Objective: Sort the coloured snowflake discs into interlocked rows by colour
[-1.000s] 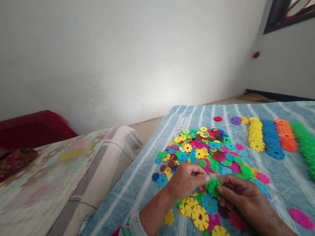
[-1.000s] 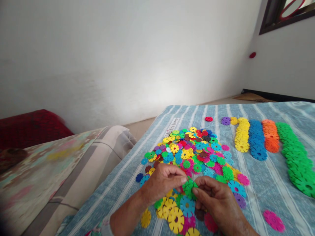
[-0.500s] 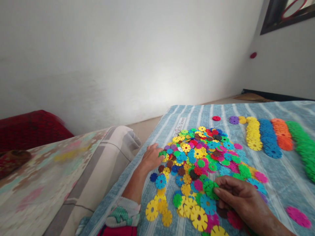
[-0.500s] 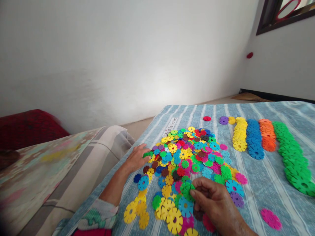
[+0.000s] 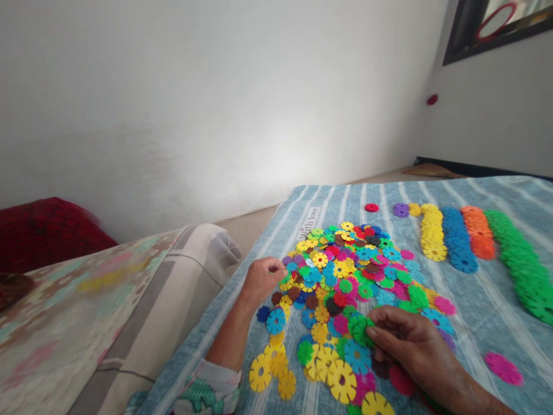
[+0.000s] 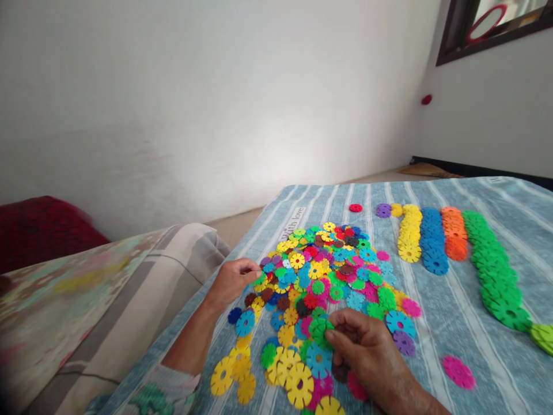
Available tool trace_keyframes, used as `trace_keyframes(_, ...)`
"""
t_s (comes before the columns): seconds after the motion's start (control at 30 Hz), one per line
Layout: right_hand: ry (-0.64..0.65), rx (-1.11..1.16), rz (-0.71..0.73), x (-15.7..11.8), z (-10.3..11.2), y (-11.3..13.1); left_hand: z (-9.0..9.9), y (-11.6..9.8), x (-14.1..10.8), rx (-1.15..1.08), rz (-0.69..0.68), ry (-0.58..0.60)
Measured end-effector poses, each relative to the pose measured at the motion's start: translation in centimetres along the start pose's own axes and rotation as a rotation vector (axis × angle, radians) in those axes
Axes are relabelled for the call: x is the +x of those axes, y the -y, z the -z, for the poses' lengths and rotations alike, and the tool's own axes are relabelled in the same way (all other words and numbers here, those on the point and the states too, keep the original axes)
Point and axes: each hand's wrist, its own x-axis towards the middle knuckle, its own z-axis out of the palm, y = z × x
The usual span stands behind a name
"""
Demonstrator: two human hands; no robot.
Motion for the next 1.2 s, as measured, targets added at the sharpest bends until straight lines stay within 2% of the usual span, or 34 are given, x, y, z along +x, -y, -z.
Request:
trace_keyframes(0.1, 0.009, 0.006, 0.009, 0.2, -0.1, 0.5, -0.8, -2.6, -1.0, -0.23, 0.091, 0.054)
trace_keyframes(0.17, -0.006, 0.004, 0.005, 0.3, -0.3, 1.0, -1.8, -4.6, -1.9, -0.337, 0.125, 0.132)
trace_keyframes(0.33, -0.034, 0.034, 0.014, 1.2, -0.6, 2.3, -4.9, -8.2, -4.0, -0.439, 0.117, 0.265)
trace_keyframes(0.47, -0.106, -0.002, 0.079, 1.9, -0.3, 2.8, -6.3, -8.6, -4.8, -0.5, 0.174, 0.324)
trace_keyframes(0.63, -0.083, 0.003, 0.078, 2.2, -0.1, 2.7, -7.0, -8.0, -5.0, -0.563, 0.23, 0.399)
trace_keyframes(0.73, -0.069, 0.006, 0.097, 2.4, 0.1, 2.5, -7.4, -7.8, -5.0, -0.571, 0.228, 0.399)
trace_keyframes(0.83, -0.021, -0.057, 0.126, 2.3, 0.9, 3.4, -7.5, -7.9, -5.0, -0.561, 0.233, 0.382)
trace_keyframes(0.93, -0.001, -0.291, 0.212, 1.6, 3.4, 6.0, -7.4, -7.7, -4.9, -0.519, 0.201, 0.364)
trace_keyframes(1.0, -0.033, -0.573, 0.268, 0.7, 6.1, 8.4, -7.3, -7.2, -4.7, -0.493, 0.16, 0.362)
trace_keyframes(1.1, -0.21, -0.881, 0.226, -1.3, 11.0, 11.3, -7.3, -6.3, -4.3, -0.456, 0.101, 0.333)
trace_keyframes(1.2, -0.365, -1.23, 0.136, -3.1, 15.2, 12.4, -7.5, -5.8, -4.0, -0.427, 0.064, 0.323)
